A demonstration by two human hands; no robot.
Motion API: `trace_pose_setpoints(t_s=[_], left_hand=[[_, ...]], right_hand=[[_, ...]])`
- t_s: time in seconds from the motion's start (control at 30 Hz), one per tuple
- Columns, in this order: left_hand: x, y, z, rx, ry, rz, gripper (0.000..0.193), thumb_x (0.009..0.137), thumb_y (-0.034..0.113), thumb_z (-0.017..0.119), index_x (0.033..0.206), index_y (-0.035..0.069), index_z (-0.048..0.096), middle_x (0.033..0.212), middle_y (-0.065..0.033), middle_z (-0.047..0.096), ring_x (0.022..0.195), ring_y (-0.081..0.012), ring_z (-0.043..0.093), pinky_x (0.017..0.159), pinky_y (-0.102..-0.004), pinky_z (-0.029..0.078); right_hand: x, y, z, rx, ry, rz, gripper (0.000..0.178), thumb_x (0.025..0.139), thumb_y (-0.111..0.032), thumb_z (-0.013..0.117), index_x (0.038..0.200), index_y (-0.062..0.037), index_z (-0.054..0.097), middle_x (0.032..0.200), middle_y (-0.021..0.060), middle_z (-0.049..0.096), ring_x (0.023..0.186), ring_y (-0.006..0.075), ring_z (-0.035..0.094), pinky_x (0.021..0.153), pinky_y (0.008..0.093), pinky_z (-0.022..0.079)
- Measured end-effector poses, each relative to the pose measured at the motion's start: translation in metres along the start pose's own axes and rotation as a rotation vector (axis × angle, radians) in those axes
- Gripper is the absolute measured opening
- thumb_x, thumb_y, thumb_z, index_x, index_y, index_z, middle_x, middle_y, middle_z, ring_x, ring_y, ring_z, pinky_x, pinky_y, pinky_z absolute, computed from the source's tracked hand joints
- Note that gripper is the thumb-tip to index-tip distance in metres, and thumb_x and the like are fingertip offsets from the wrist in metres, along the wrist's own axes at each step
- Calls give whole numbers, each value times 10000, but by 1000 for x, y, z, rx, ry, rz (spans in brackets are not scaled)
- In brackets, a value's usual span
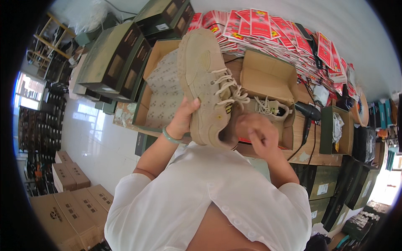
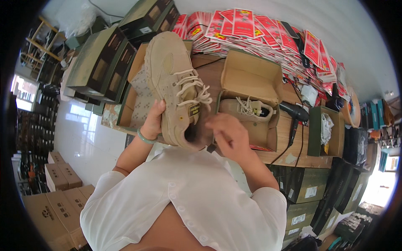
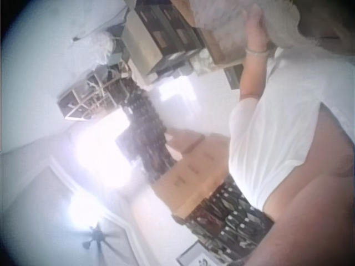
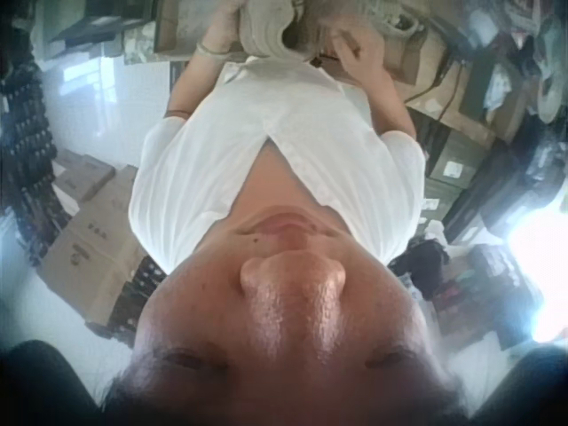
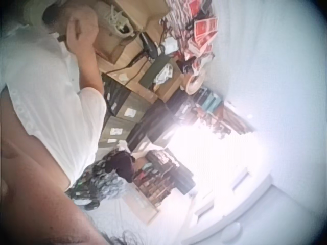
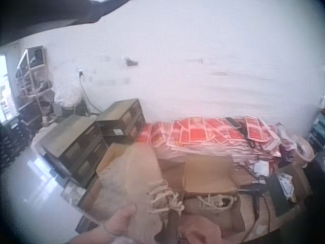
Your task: The person packs a pair of beige sneakers into a green shoebox, places a red card inside, and closes the box. They then use a heat gun to apply a label to the box and move it to a stack.
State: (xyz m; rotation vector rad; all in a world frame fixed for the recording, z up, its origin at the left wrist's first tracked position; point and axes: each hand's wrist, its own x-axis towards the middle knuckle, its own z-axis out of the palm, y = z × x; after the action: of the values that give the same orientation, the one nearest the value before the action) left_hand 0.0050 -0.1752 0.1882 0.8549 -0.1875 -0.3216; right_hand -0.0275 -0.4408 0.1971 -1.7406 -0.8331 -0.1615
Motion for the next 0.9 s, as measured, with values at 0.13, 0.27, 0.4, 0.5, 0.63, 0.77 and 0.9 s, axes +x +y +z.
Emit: trace_pose_setpoints(t_s=[0.13,0.27,0.4,0.5,0.63,0.77,0.9], left_hand=[[-15,14,1,118,91,84,756,907,297,682,1475,50,248,1378,-150,477,1228,-265,540,991,-406,507],[-29,28,2,174,149,104,719,933,378,625,1476,32,305,1387,-127,499,1243,-232,537,1022,-373,473],[-34,33,-3,222,225,113,675,961,401,563,1473,34,320,1398,-140,489,1272,-244,514,1055,-386,447],[-38,37,-11,149,209,94,674,986,457,496,1486,46,310,1430,-154,462,1299,-268,492,1078,-409,431],[-42,44,-16,-50,97,-4,768,987,616,349,1523,73,271,1498,-154,401,1349,-291,444,1122,-444,386],[-32,45,-10,-91,31,17,784,984,648,309,1531,89,255,1512,-157,376,1362,-307,425,1131,-461,380],[-26,40,-18,-148,24,-6,784,983,651,303,1537,99,245,1523,-155,358,1376,-313,406,1140,-476,369]], right_hand=[[22,0,41,226,310,203,482,908,-110,646,1350,-28,471,1383,156,475,1318,280,455,1077,427,388],[43,-5,64,355,197,331,655,897,-120,680,1435,-23,319,1417,143,396,1350,274,409,1094,442,381],[52,-4,78,319,114,313,735,876,-110,710,1461,-25,273,1441,150,367,1357,289,403,1103,460,378],[59,-5,83,325,41,361,784,864,-114,725,1478,-29,245,1471,157,334,1363,308,397,1099,466,387],[72,-13,94,424,-3,340,825,856,-105,715,1510,-61,213,1491,137,345,1387,278,365,1118,457,343],[88,-17,91,355,-15,299,976,780,-75,771,1528,-67,143,1516,180,284,1415,313,322,1133,466,330],[103,-11,95,95,68,94,1111,669,-64,849,1528,-84,145,1543,208,178,1426,380,273,1142,484,318]])
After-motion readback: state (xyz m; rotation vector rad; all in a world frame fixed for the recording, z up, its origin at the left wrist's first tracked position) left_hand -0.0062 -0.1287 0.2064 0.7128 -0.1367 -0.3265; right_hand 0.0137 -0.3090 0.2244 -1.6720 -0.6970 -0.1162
